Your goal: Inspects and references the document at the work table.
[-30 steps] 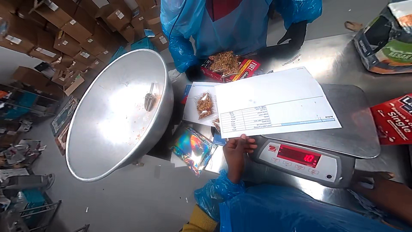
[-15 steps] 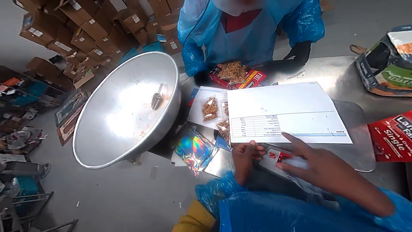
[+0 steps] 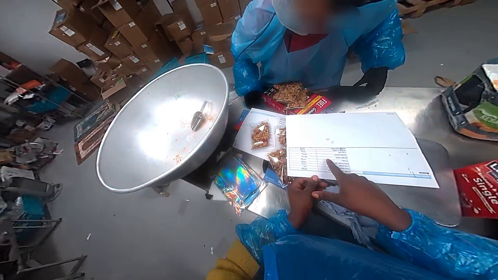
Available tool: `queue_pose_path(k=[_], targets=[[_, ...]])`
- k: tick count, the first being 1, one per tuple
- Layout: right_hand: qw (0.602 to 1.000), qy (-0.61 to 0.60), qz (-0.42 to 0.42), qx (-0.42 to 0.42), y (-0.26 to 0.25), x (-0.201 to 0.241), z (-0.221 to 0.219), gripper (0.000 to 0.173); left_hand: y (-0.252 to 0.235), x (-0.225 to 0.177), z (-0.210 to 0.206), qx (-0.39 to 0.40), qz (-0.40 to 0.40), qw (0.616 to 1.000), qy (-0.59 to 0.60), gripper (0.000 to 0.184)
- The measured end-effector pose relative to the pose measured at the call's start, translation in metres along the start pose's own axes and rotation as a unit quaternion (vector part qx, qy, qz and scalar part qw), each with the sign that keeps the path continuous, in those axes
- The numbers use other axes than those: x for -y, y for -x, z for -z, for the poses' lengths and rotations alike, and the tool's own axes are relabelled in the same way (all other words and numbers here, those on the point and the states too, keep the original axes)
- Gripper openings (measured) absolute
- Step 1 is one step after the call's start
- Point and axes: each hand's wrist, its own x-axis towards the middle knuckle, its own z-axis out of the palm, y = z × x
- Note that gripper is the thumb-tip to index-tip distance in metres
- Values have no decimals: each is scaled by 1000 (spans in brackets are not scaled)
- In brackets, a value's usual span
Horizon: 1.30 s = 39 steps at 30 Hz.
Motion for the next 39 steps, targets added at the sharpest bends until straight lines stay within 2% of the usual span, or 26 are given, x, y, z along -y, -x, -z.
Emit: queue_pose_path(k=[7, 15, 19, 21, 24, 28, 39], targets=[[999, 26, 12, 34, -3, 3, 7, 116, -1, 4, 0, 1, -16, 1000, -20, 18], [997, -8, 67, 31, -5, 6, 4, 112, -2, 8, 1, -5, -43, 998, -35, 15], [997, -21, 69, 12, -6, -1, -3, 109, -3, 5, 3, 5, -36, 999, -11, 16], [997, -35, 67, -1, -5, -4, -6, 108, -5, -1, 6, -5, -22, 999, 42, 23], [997, -42, 63, -13, -5, -7, -9, 107, -11, -9, 14, -36, 8, 998, 57, 34], [996, -45, 67, -27, -4, -9, -12, 108, -15, -16, 18, -67, -2, 997, 32, 31], [991, -103, 72, -54, -2, -10, -14, 102, -15, -13, 21, -57, -43, 997, 5, 27]])
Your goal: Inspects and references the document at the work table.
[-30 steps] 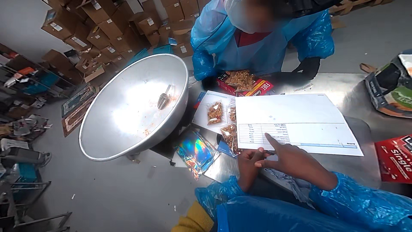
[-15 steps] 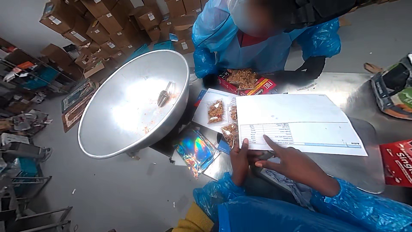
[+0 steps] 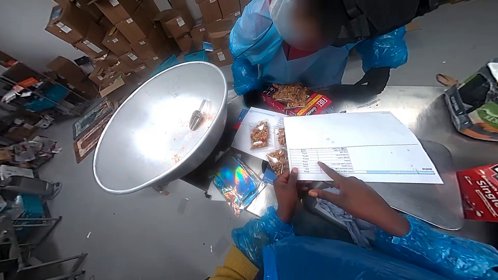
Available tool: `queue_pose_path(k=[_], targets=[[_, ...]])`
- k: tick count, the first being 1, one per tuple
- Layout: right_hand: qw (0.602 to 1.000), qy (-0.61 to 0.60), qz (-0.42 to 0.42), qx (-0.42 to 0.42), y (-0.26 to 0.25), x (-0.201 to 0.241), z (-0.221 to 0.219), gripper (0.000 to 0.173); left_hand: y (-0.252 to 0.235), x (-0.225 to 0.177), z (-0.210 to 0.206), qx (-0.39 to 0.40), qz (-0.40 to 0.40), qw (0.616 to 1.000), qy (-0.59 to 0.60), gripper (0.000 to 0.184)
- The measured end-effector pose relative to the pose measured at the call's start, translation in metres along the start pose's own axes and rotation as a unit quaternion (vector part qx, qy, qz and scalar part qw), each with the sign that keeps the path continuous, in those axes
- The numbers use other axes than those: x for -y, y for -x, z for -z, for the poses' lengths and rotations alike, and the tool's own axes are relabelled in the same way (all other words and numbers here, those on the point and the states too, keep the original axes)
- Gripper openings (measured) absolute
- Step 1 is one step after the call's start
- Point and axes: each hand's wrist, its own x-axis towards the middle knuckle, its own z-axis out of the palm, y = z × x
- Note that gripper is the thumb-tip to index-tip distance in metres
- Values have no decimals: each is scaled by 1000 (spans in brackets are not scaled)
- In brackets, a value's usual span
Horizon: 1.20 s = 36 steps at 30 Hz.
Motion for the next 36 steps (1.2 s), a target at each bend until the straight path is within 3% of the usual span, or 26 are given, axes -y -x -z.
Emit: queue_pose_path(k=[36], targets=[[997, -71, -1, -23, 3, -7, -4, 93, 3, 1, 0, 11, -19, 1000, 18, 27]])
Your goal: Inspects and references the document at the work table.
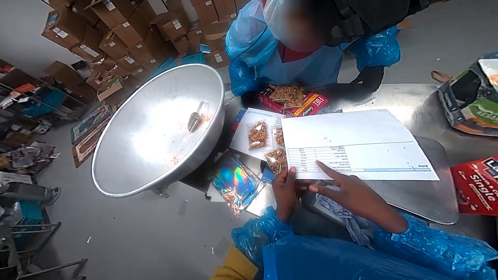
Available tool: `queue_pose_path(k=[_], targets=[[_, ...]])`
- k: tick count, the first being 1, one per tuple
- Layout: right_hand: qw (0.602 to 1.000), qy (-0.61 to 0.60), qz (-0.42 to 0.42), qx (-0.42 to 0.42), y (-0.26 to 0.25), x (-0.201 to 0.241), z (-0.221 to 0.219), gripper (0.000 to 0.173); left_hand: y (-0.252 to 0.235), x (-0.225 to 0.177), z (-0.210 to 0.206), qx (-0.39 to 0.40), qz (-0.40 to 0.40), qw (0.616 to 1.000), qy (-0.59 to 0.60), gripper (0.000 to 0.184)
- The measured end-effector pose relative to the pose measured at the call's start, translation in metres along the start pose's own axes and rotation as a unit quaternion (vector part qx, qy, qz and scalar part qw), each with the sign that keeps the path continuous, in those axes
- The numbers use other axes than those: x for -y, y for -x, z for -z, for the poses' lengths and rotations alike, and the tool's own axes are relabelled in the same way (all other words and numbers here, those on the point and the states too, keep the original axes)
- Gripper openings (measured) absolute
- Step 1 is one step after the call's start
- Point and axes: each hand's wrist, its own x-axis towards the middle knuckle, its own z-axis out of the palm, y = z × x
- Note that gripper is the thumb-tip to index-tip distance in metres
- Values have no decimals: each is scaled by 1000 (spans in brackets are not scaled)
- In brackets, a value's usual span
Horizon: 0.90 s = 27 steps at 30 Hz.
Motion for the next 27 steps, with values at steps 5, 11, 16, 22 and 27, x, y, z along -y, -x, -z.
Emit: queue_pose_path(k=[5, 11, 16, 22, 27], targets=[[1000, -1, -1, 1, 0, 0, 0, 94, 0, 0, 0, -1, 5, 1000, 6, 27], [1000, 3, -11, 6, -1, 2, 1, 95, 0, 0, 0, -1, 9, 1000, 13, 27], [1000, -2, -7, 3, 0, 1, 0, 94, 0, 0, 0, 2, 9, 1000, 11, 27], [1000, 2, -2, 1, -1, 0, 0, 95, 1, 0, -1, 2, 7, 1000, 12, 27], [999, 35, 34, 4, 12, 3, -1, 106, 0, -2, -2, -7, 25, 1000, 10, 28]])
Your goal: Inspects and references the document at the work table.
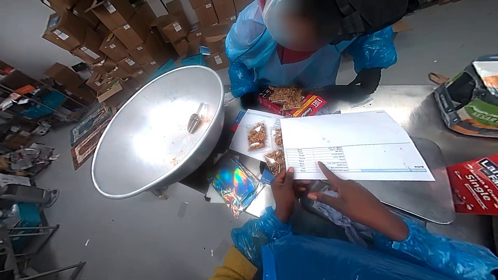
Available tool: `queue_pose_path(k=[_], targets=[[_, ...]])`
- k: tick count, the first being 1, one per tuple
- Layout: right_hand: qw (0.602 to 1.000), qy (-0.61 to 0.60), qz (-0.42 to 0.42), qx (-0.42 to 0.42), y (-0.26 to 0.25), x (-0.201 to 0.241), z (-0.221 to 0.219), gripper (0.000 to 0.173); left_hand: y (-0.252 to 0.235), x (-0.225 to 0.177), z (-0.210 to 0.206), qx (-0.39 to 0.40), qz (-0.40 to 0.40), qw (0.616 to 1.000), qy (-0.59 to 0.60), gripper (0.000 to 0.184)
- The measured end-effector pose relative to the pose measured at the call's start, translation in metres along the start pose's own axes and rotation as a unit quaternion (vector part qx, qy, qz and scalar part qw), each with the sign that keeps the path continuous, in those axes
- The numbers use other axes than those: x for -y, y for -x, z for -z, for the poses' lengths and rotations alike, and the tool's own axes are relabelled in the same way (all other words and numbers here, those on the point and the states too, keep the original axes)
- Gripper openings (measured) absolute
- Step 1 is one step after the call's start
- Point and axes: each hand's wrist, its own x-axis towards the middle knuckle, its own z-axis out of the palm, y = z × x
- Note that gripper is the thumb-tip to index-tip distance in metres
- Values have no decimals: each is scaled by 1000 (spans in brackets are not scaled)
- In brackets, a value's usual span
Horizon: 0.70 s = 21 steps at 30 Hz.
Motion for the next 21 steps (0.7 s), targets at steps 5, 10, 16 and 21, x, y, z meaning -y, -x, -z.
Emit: queue_pose_path(k=[5, 10, 16, 21], targets=[[985, -13, 115, -130, 33, -21, -26, 97, -1, -2, -2, -3, 2, 1000, -2, 28], [956, -126, 115, -237, 65, -46, -28, 50, -3, -6, -7, -9, -3, 1000, -11, 29], [919, -210, 249, -220, 67, -59, -26, 33, -11, -32, 14, 163, 69, 966, -187, 37], [890, -271, 140, -339, 71, -44, -30, 43, -5, -64, 35, 234, 56, 901, -360, 27]])
